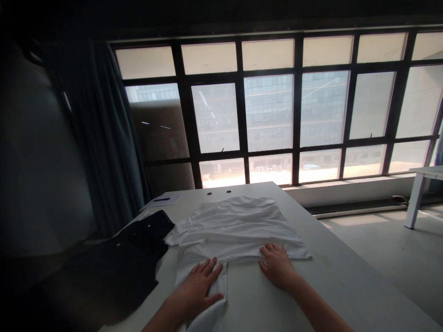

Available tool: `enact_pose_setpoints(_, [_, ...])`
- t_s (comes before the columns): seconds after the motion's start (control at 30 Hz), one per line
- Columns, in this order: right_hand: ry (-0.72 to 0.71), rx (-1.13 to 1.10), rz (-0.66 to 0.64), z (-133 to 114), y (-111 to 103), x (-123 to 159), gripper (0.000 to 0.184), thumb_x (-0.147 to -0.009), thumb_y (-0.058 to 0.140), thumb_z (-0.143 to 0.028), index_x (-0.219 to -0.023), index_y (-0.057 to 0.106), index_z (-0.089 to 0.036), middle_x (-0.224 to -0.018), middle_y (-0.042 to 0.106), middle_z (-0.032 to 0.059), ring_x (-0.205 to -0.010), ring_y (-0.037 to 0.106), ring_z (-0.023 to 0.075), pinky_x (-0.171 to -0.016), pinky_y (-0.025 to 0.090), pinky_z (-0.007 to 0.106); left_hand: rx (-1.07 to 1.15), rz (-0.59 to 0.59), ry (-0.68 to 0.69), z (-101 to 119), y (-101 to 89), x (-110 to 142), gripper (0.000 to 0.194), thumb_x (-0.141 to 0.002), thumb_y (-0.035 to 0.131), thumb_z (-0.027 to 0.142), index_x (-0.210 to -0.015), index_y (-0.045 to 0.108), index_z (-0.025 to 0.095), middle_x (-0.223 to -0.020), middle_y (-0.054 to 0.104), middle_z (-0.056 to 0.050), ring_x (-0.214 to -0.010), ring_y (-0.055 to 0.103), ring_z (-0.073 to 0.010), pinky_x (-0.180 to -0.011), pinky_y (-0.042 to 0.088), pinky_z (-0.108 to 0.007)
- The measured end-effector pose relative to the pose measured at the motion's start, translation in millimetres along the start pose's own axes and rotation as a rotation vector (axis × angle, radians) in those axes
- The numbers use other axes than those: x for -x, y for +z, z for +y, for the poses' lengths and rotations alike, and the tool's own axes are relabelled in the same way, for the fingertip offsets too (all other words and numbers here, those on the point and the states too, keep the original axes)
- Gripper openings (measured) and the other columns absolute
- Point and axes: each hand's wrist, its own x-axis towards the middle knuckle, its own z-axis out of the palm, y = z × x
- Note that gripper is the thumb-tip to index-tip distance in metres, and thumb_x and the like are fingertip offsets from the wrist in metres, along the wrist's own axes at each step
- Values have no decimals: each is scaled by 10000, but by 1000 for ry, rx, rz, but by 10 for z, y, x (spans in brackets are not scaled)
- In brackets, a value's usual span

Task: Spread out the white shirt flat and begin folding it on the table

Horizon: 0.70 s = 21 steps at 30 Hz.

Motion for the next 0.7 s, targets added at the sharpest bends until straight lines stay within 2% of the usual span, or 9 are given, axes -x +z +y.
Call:
enact_pose_setpoints(0.07, [16,27,-132,-71,-151,73,577,-861,519,-405,-1414,535,-242,-1478,476,144,-1346,426,378,-1038,371,584,8,-7,-7,131,-107,98,837,-794,642,688,-1527,385,377,-1647,282,-57,-1488,292,-384,-1197,262,-565])
enact_pose_setpoints(0.13, [-9,49,-244,-127,-314,155,575,-811,543,-320,-1374,574,-209,-1447,507,168,-1275,508,377,-963,439,519,30,-25,11,240,-229,204,658,-798,645,663,-1391,577,386,-1541,485,-54,-1375,476,-376,-1127,382,-520])
enact_pose_setpoints(0.23, [-83,56,-318,-209,-551,279,332,-799,513,-234,-1030,736,-154,-1096,699,169,-975,669,295,-844,480,387,74,-84,7,341,-409,326,398,-875,570,609,-1120,755,357,-1183,746,-39,-1090,688,-303,-958,513,-411])
enact_pose_setpoints(0.3, [-89,57,-311,-315,-673,349,268,-835,496,-271,-855,737,-155,-899,717,151,-842,683,275,-767,481,356,88,-95,14,375,-478,343,319,-900,567,535,-1036,777,337,-1005,787,-27,-949,727,-265,-862,539,-358])
enact_pose_setpoints(0.33, [-87,56,-291,-395,-709,378,277,-855,493,-305,-855,731,-162,-878,717,146,-828,683,276,-748,480,351,86,-76,36,386,-481,325,276,-898,587,489,-1026,775,331,-963,789,-20,-916,730,-251,-847,539,-343])
enact_pose_setpoints(0.43, [-118,1,-145,-724,-650,428,289,-897,492,-348,-1029,701,-199,-997,717,117,-921,671,270,-828,479,365,47,73,148,386,-342,184,279,-847,693,412,-1111,730,333,-1049,769,-12,-1008,700,-243,-956,508,-357])
enact_pose_setpoints(0.53, [-186,-109,-4,-1020,-337,430,369,-915,521,-350,-1249,641,-248,-1326,624,102,-1220,564,286,-1065,386,426,45,151,221,324,-82,16,578,-831,723,482,-1375,569,359,-1447,582,-42,-1324,531,-282,-1158,374,-432])
enact_pose_setpoints(0.6, [-230,-160,-25,-1091,-87,418,510,-960,497,-432,-1445,514,-276,-1552,429,89,-1430,367,312,-1194,231,489,63,116,236,254,42,-50,690,-889,623,586,-1511,391,398,-1614,369,-31,-1475,344,-298,-1234,244,-505])
enact_pose_setpoints(0.7, [-297,-203,-129,-988,147,389,673,-991,406,-616,-1586,277,-329,-1653,218,59,-1524,152,341,-1221,34,604,49,37,201,129,73,-70,779,-880,492,759,-1555,237,464,-1678,158,4,-1543,133,-339,-1229,73,-650])
